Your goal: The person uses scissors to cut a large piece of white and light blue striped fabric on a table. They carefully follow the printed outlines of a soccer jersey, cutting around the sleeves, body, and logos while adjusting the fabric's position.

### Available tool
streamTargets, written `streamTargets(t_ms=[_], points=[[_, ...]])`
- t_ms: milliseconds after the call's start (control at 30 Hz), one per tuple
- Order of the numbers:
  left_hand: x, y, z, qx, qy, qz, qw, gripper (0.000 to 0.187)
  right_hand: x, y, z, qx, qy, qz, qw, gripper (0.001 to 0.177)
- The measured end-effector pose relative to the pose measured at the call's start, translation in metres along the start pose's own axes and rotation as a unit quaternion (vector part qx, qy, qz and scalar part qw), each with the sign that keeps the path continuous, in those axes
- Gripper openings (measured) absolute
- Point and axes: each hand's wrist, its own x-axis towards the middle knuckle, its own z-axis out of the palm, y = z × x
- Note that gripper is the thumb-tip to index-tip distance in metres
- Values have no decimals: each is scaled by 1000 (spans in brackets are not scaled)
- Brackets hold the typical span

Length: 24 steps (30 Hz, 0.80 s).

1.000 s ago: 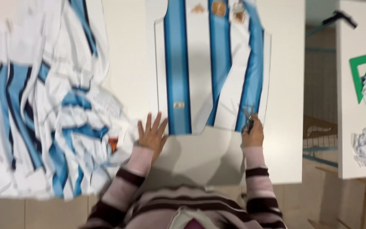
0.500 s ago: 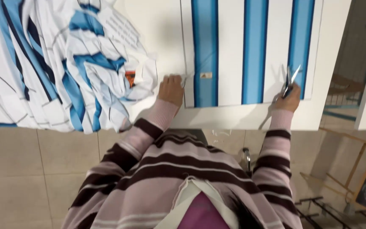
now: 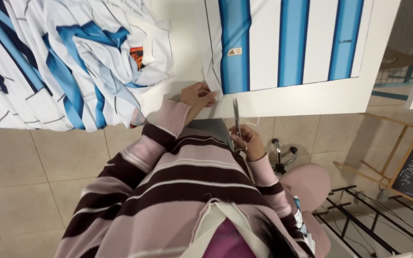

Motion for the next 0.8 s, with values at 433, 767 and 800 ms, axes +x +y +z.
streamTargets(t_ms=[433, 767, 800], points=[[-10, -3, 3, -91, 6, 1, 996, 15, 102, -10, -150, -413, 354, -241, 804, 39], [-6, -3, 7, -44, 2, -6, 999, 17, 138, -11, -266, -37, 448, -168, 877, 36], [-9, -5, 8, -44, -6, -8, 999, 17, 137, -5, -279, 282, 433, -144, 844, 35]])
